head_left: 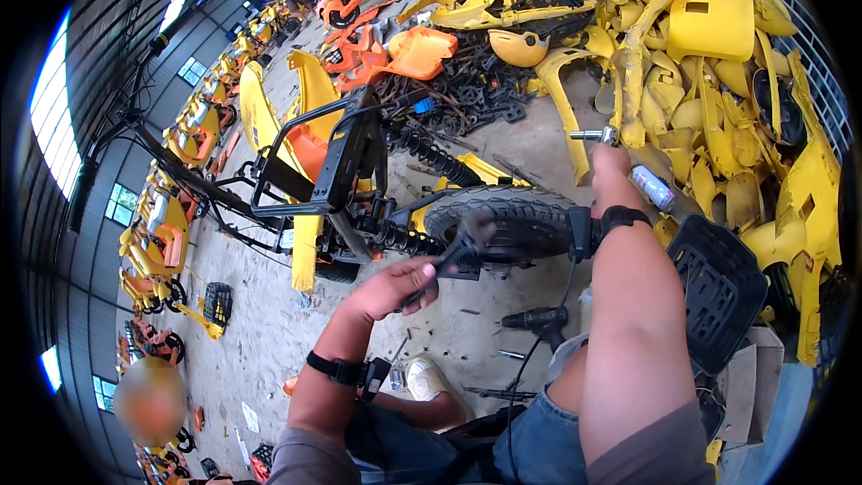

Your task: The person uses a wrench and pliers to work on the rear wheel assembly and suspension of a scooter frame. They loosen bolts and handle small metal components by hand while seated.

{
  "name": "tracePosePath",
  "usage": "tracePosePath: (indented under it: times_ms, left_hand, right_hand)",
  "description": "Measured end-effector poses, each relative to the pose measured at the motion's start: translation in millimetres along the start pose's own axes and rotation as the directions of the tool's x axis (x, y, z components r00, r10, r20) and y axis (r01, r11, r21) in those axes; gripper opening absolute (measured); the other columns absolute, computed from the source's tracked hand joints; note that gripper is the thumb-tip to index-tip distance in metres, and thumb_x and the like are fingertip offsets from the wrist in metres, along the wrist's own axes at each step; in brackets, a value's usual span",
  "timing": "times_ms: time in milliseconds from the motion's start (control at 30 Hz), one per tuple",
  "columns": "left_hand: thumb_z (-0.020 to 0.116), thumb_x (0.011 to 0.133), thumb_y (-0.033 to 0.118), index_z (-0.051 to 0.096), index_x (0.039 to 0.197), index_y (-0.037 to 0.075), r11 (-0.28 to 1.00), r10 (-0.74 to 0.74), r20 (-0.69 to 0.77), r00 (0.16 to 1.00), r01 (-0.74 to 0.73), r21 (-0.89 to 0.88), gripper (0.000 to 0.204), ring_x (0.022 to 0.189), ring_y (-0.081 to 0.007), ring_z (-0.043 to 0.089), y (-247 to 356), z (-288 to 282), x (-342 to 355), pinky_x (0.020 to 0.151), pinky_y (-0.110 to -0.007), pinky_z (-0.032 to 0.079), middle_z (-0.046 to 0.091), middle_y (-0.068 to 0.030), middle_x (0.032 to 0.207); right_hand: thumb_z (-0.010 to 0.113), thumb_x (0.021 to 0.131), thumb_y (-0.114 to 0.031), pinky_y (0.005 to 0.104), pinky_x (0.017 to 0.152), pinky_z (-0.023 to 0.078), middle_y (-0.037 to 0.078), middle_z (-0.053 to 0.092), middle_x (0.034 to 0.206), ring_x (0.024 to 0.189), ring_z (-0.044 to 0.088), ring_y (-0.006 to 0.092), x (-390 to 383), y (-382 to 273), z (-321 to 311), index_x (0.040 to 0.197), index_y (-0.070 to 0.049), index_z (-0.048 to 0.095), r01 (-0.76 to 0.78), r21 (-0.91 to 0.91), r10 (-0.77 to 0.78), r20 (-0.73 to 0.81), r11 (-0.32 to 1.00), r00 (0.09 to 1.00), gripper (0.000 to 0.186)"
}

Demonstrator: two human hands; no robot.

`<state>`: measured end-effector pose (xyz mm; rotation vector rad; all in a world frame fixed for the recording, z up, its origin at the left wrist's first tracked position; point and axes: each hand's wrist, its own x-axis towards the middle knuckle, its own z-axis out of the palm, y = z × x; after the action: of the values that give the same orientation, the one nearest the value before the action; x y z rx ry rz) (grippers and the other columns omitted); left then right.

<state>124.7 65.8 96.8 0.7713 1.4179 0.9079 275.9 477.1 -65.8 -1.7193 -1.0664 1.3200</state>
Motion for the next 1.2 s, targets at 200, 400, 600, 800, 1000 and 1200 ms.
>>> tracePosePath:
  times_ms: [200,400,600,800,1000,1200]
  left_hand:
    - [0.053,0.103,0.024,0.055,0.107,0.005,0.941,0.284,-0.516,0.808,-0.338,-0.012,0.019,0.060,-0.0121,0.053,20.4,26.8,42.1,0.056,-0.025,0.044,0.055,-0.0041,0.079]
    - [0.053,0.103,0.020,0.053,0.106,0.007,0.886,0.274,-0.751,0.601,-0.461,-0.046,0.014,0.064,-0.0092,0.054,23.6,-1.2,107.0,0.058,-0.025,0.046,0.061,-0.0017,0.087]
    - [0.052,0.103,0.017,0.052,0.110,0.006,0.830,0.128,-0.822,0.554,-0.513,-0.217,0.014,0.062,-0.0094,0.051,13.1,-11.1,128.4,0.057,-0.026,0.044,0.059,-0.0023,0.087]
    - [0.051,0.101,0.014,0.052,0.108,0.004,0.860,0.176,-0.870,0.461,-0.503,-0.092,0.013,0.057,-0.0092,0.048,5.1,-13.1,130.5,0.052,-0.027,0.043,0.057,-0.0033,0.085]
    - [0.052,0.099,0.014,0.052,0.103,0.003,0.898,0.177,-0.869,0.462,-0.437,-0.049,0.011,0.057,-0.0100,0.049,13.8,-20.5,127.1,0.050,-0.028,0.043,0.057,-0.0041,0.084]
    - [0.052,0.098,0.014,0.053,0.100,0.001,0.917,0.173,-0.874,0.454,-0.398,-0.026,0.013,0.054,-0.0109,0.049,16.1,-27.1,122.2,0.047,-0.028,0.041,0.058,-0.0055,0.081]
  right_hand:
    - [0.059,0.085,-0.019,0.0406,0.096,0.047,0.026,0.065,0.119,0.115,0.062,0.0391,-3.4,-2.8,-15.7,0.118,0.005,0.063,0.015,-0.059,-0.010,0.074,0.998,0.997,0.041]
    - [0.059,0.085,-0.017,0.0405,0.095,0.048,0.026,0.066,0.117,0.112,0.062,0.0389,-7.3,1.5,-1.5,0.117,0.005,0.064,0.112,-0.077,-0.106,0.082,0.991,0.991,0.040]
    - [0.071,0.070,-0.005,0.0414,0.088,0.048,0.020,0.068,0.110,0.102,0.065,0.0346,-8.6,3.3,-7.9,0.113,0.007,0.063,0.049,-0.059,-0.042,0.112,0.997,0.993,0.045]
    - [0.067,0.075,-0.012,0.0416,0.092,0.049,0.024,0.067,0.115,0.109,0.064,0.0399,11.7,4.3,-15.6,0.114,0.005,0.065,0.092,-0.220,-0.054,0.173,0.971,0.983,0.043]
    - [0.071,0.072,-0.010,0.0404,0.089,0.050,0.024,0.069,0.109,0.106,0.066,0.0355,2.2,3.8,-3.0,0.111,0.006,0.066,0.054,-0.169,-0.021,0.192,0.984,0.981,0.043]
    - [0.074,0.070,-0.010,0.0407,0.083,0.053,0.024,0.071,0.102,0.098,0.069,0.0363,1.1,10.8,7.3,0.106,0.006,0.069,0.071,-0.243,-0.005,0.262,0.967,0.965,0.040]
